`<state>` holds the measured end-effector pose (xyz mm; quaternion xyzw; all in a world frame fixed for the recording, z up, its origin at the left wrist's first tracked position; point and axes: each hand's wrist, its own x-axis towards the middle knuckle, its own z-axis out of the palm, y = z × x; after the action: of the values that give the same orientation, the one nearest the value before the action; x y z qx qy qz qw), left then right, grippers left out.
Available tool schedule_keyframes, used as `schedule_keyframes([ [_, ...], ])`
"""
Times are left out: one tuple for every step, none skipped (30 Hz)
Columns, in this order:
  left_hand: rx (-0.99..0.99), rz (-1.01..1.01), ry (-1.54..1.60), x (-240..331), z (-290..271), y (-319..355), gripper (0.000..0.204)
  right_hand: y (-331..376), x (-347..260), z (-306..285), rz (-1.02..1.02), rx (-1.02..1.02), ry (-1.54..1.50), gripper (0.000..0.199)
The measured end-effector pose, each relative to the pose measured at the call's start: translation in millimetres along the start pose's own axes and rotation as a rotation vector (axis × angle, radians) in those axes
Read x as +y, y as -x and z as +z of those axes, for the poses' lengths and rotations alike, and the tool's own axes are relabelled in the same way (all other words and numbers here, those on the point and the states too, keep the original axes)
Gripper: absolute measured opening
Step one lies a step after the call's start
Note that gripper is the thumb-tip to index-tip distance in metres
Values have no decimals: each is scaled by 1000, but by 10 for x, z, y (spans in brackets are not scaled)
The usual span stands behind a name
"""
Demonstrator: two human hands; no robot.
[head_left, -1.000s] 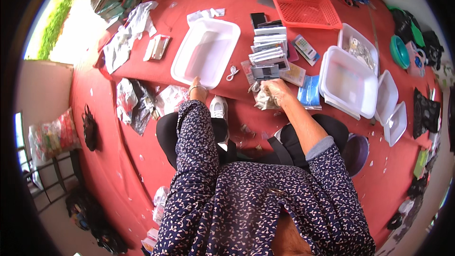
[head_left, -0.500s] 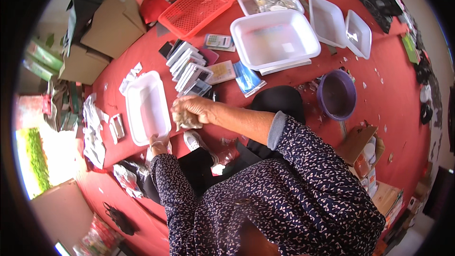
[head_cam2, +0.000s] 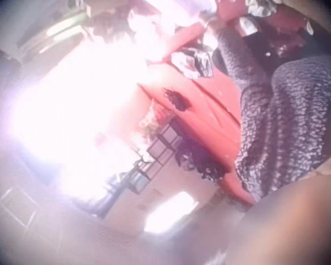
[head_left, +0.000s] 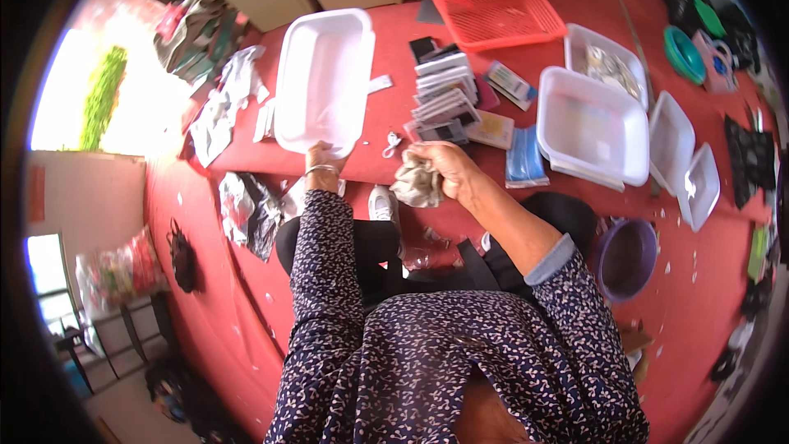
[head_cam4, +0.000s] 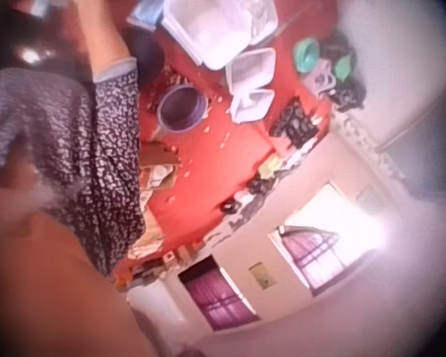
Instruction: The person sits on the floor and wipes the inside of white plastic containers with a cloth. They dip the cloth into a purple bucket of water, wring it out, and continue wiping the containers. The person also picks up and moves small packaged items on the red floor.
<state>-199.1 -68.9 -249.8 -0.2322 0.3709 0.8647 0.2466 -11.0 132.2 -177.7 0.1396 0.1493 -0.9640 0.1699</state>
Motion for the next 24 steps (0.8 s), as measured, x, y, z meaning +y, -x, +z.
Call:
schedule_keyframes([
  [-27, -9, 34, -50, 91, 50, 54, 19, -20, -13, -58, 184, 117, 18],
  [-3, -27, 34, -77, 214, 154, 54, 39, -43, 6, -91, 245, 131, 18],
  [19, -46, 32, -63, 310, 281, 55, 57, -82, 43, -125, 305, 144, 18],
  [19, -58, 11, -49, 322, 336, 59, 55, -156, 71, -158, 296, 116, 18],
  [22, -114, 43, -19, 358, 367, 59, 51, -227, 105, -192, 287, 87, 18],
  [23, -173, 73, 15, 400, 389, 59, 89, -322, 130, -243, 370, 72, 18],
  [21, -231, 105, 55, 449, 438, 60, 155, -469, 91, -267, 258, 41, 18],
  [-60, -175, 74, 81, 503, 513, 61, 217, -592, 121, -350, 280, 35, 18],
  [-82, -140, 18, 120, 557, 592, 59, 281, -720, 149, -435, 300, 27, 18],
  [-119, -109, -40, 153, 661, 667, 56, 340, -913, -59, -498, 215, 14, 18],
  [-145, -75, -101, 184, 711, 697, 54, 367, -1024, -84, -552, 128, -7, 18],
  [-144, -143, -103, 257, 719, 688, 59, 448, -1116, -120, -634, 245, -34, 16],
  [-195, -104, -107, 318, 638, 613, 60, 549, -1141, 42, -711, 361, -69, 15],
  [-252, -71, -119, 342, 577, 516, 61, 615, -1230, -4, -759, 397, -127, 18],
  [-308, -37, -131, 353, 529, 419, 61, 633, -1372, -199, -832, 370, -128, 19],
  [-258, 117, -163, 350, 561, 406, 59, 689, -1414, -187, -851, 347, -127, 19],
  [-174, 156, -220, 384, 571, 404, 54, 798, -1420, -153, -872, 337, -128, 19],
  [-111, 250, -254, 441, 579, 404, 43, 833, -1486, -146, -912, 383, -139, 20],
  [-43, 465, -447, 511, 537, 361, 39, 870, -1521, -169, -943, 443, -156, 21],
  [-151, 657, -412, 533, 512, 402, 34, 924, -1566, -209, -941, 421, -157, 22],
  [-178, 847, -525, 645, 451, 399, 46, 911, -1550, -158, -931, 468, -159, 19],
  [-108, 1047, -672, 665, 512, 423, 60, 911, -1549, -138, -920, 469, -177, 16],
  [40, 1247, -836, 681, 569, 486, 72, 903, -1546, -118, -909, 463, -194, 13],
  [162, 1375, -1070, 693, 602, 575, 73, 894, -1514, -118, -900, 465, -198, 11],
])
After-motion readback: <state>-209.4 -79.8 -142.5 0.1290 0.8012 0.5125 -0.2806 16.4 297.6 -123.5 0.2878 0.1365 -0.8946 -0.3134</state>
